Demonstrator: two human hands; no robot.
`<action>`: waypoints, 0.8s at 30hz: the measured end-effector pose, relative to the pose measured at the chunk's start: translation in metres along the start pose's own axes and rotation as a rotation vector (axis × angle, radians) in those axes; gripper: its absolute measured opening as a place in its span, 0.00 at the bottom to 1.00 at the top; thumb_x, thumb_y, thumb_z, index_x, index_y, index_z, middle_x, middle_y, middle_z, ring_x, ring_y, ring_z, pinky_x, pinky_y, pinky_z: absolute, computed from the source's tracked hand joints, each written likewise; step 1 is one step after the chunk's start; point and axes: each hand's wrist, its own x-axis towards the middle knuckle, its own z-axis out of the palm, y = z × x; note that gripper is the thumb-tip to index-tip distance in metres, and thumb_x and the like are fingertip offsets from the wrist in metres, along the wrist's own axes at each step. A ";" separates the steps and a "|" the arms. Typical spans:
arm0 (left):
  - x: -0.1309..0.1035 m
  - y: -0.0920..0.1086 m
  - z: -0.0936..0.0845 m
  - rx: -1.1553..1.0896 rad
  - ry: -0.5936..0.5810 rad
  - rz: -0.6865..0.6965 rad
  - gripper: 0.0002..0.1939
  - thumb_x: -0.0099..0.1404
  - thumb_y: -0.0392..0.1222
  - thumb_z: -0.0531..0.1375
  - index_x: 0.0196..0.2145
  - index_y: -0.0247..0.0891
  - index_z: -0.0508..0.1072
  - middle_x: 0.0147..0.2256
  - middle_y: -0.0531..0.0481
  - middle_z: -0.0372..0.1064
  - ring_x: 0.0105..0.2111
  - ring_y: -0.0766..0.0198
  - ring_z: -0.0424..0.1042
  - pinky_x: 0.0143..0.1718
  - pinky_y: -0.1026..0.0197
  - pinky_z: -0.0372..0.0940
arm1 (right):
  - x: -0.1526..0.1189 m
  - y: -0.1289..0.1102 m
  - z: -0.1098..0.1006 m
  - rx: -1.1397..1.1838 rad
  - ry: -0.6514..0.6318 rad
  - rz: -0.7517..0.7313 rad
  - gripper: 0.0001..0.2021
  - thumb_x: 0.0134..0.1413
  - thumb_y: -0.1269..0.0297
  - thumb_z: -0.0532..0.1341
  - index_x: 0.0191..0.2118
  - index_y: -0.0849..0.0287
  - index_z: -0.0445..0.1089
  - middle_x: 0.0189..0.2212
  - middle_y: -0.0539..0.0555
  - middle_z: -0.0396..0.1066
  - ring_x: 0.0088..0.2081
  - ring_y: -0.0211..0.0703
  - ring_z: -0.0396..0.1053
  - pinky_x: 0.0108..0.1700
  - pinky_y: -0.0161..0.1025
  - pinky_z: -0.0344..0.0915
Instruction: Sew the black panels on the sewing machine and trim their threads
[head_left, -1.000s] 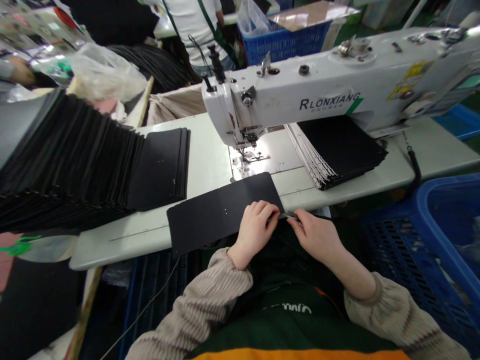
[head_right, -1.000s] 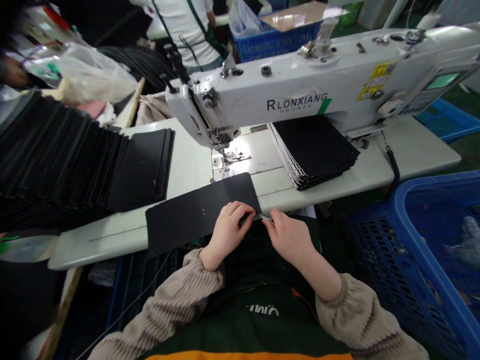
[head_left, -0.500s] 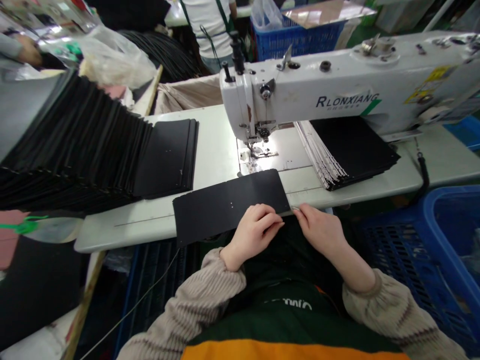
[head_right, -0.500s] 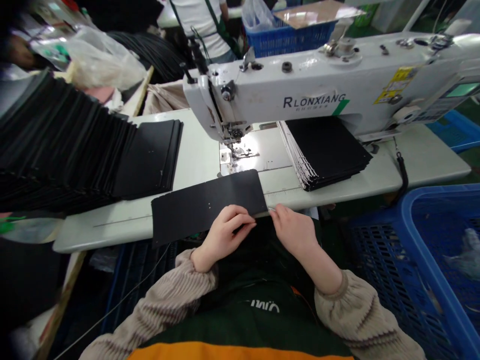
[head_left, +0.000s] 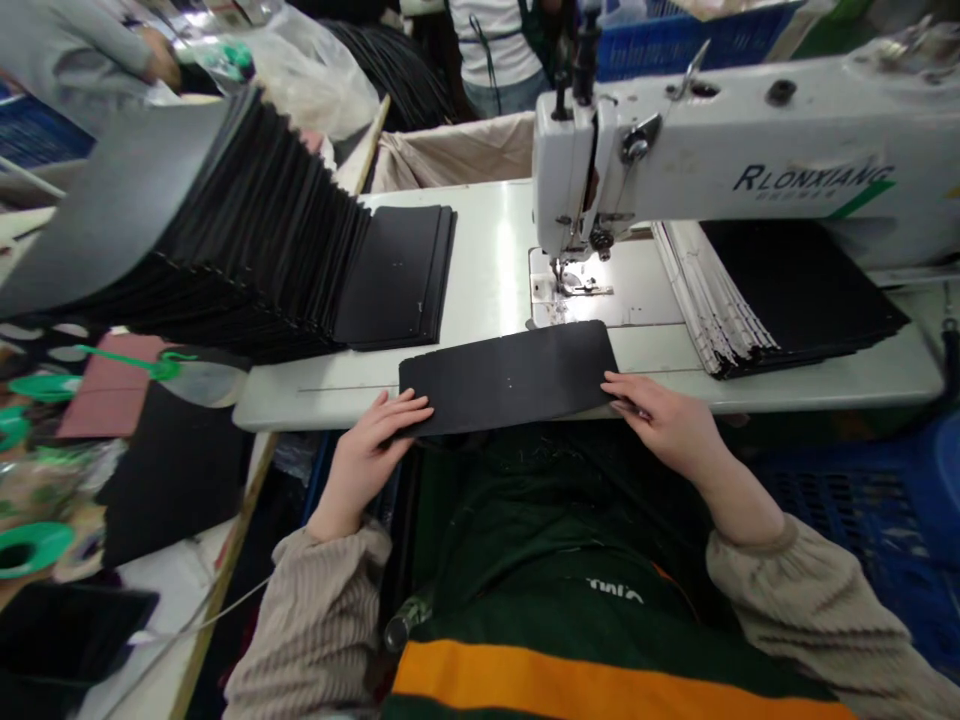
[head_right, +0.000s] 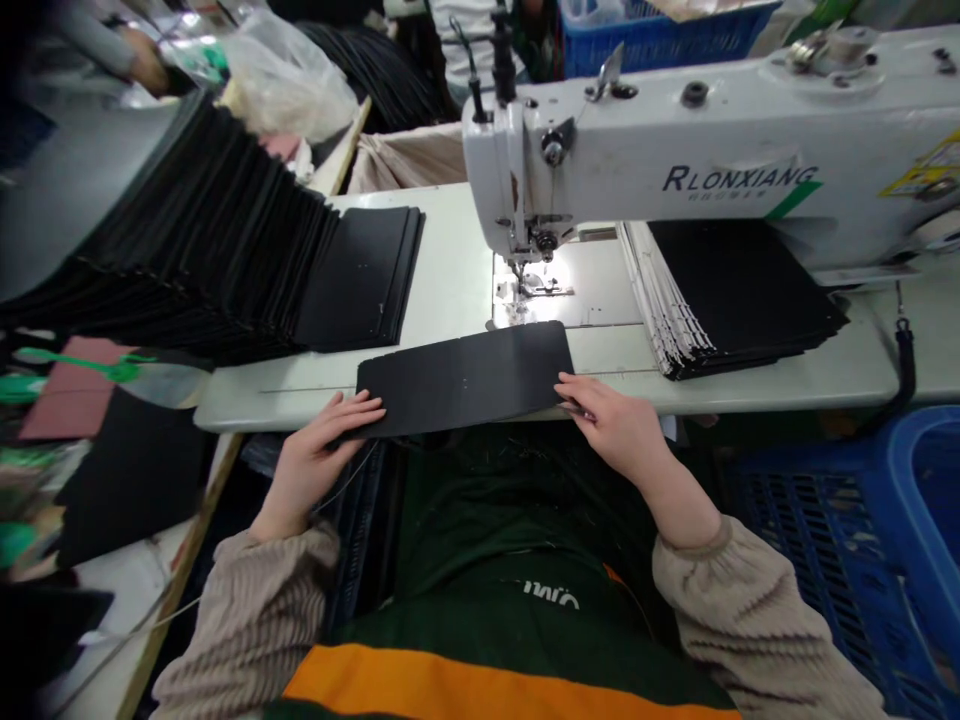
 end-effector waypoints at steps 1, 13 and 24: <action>0.000 0.002 -0.004 -0.067 0.061 -0.051 0.11 0.67 0.40 0.59 0.46 0.43 0.77 0.49 0.49 0.75 0.54 0.54 0.70 0.64 0.43 0.54 | 0.003 0.000 -0.004 0.070 0.016 0.005 0.14 0.65 0.62 0.54 0.52 0.51 0.70 0.53 0.51 0.71 0.51 0.46 0.70 0.49 0.41 0.66; 0.044 0.061 -0.029 -0.763 0.284 -0.472 0.18 0.58 0.46 0.67 0.46 0.38 0.76 0.39 0.48 0.77 0.37 0.58 0.74 0.36 0.63 0.68 | 0.016 0.001 -0.041 0.421 0.305 0.384 0.15 0.55 0.49 0.63 0.39 0.55 0.73 0.30 0.49 0.71 0.30 0.40 0.67 0.30 0.35 0.63; 0.049 0.066 -0.032 -0.854 0.233 -0.510 0.18 0.57 0.47 0.68 0.45 0.40 0.76 0.37 0.50 0.75 0.32 0.64 0.72 0.31 0.67 0.65 | 0.012 0.020 -0.030 0.440 0.342 0.459 0.18 0.53 0.46 0.64 0.41 0.55 0.74 0.35 0.53 0.75 0.35 0.46 0.71 0.37 0.39 0.67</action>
